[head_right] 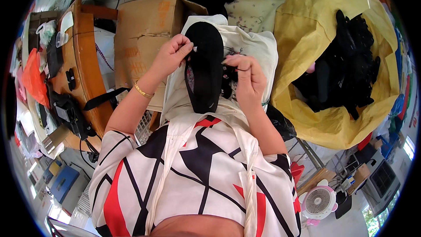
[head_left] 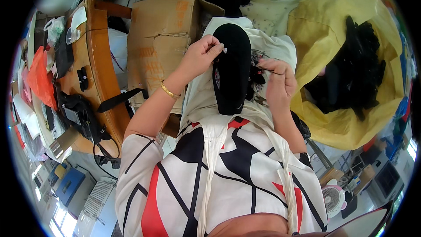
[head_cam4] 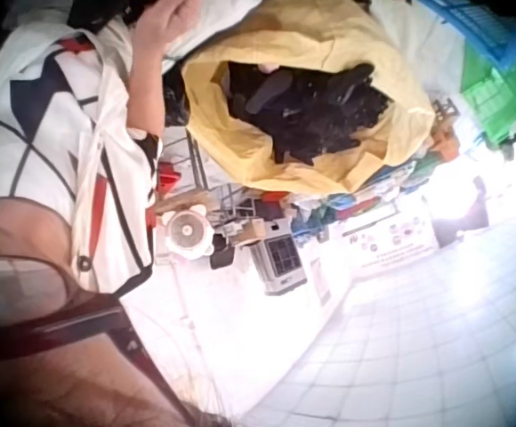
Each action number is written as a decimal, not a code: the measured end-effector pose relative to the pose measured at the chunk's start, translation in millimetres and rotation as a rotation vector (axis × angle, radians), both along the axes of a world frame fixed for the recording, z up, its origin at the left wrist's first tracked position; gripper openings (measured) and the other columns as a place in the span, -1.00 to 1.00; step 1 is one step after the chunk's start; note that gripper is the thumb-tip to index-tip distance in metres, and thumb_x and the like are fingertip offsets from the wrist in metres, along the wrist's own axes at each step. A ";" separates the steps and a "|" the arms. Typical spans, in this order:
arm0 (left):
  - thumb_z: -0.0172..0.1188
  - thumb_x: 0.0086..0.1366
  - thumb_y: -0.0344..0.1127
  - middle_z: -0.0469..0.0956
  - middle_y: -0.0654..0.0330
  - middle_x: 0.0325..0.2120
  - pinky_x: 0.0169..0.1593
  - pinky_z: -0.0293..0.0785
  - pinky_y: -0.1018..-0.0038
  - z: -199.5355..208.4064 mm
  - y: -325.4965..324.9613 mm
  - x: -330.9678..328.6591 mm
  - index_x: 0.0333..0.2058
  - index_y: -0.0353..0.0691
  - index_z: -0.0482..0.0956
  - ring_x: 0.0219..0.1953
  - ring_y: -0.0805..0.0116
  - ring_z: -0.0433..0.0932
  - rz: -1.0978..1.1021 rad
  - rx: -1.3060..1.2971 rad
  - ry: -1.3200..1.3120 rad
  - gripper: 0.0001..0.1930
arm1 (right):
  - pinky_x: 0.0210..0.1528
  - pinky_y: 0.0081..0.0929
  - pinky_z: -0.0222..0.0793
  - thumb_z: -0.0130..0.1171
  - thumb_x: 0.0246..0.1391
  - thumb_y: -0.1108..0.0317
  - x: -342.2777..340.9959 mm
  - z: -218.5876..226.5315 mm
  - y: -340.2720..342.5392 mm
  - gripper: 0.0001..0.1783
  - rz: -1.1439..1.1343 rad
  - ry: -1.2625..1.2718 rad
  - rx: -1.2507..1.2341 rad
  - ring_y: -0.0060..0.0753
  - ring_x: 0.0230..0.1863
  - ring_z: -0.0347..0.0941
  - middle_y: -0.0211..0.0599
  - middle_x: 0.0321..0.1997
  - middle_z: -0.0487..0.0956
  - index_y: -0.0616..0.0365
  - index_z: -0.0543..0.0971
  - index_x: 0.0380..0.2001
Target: The person sits and hand-sews black slip-on shoes using a needle and thread. They repeatedly pull the thread through the shoe's sole and upper, then place the finished shoes into a blue plastic crate. The workspace includes a wooden table and a yellow sack filled with shoes.
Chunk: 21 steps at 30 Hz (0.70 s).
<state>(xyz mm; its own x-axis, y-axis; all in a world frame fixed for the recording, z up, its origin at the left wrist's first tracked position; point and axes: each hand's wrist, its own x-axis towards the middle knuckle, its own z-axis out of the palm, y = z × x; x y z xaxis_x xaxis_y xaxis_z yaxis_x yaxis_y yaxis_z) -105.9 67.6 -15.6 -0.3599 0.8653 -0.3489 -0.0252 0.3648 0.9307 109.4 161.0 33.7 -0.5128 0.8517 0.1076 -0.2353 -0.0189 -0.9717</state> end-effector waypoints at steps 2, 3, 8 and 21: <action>0.24 0.31 -0.29 0.45 0.27 -0.53 -0.36 0.39 0.48 -1.8 -2.0 -1.7 -0.27 -0.22 0.53 -0.48 0.46 0.40 -0.028 0.071 0.142 -0.85 | -0.10 -0.34 0.42 -0.01 0.35 0.39 18.2 9.5 3.3 -0.80 -0.106 -0.242 0.304 -0.31 -0.33 0.48 -0.25 -0.39 0.56 0.29 0.52 -0.31; 0.23 0.31 -0.29 0.47 0.27 -0.50 -0.32 0.40 0.47 1.1 -2.8 -2.2 -0.23 -0.22 0.52 -0.44 0.42 0.43 -0.048 0.155 0.341 -0.85 | -0.16 -0.36 0.42 0.02 0.32 0.40 32.8 12.1 5.0 -0.81 -0.069 -0.349 0.366 -0.29 -0.34 0.49 -0.23 -0.40 0.56 0.30 0.53 -0.32; 0.21 0.28 -0.34 0.51 0.15 -0.40 -0.24 0.45 0.37 38.0 0.3 4.2 -0.10 -0.19 0.53 -0.37 0.15 0.51 -0.141 0.393 0.983 -0.78 | -0.34 -0.42 0.36 0.14 0.20 0.42 112.4 15.4 16.6 -0.85 0.291 -0.893 0.389 -0.23 -0.40 0.49 -0.17 -0.47 0.53 0.32 0.57 -0.33; 0.27 0.17 0.17 0.55 0.06 -0.44 -0.35 0.52 0.26 52.1 36.4 39.5 -0.35 -0.26 0.45 -0.39 0.06 0.58 -0.261 -0.170 1.144 -0.48 | -0.25 -0.64 0.40 0.12 0.27 0.43 67.8 -16.9 10.6 -0.86 0.013 -0.306 -0.270 -0.67 -0.39 0.46 -0.42 -0.44 0.57 0.25 0.56 -0.16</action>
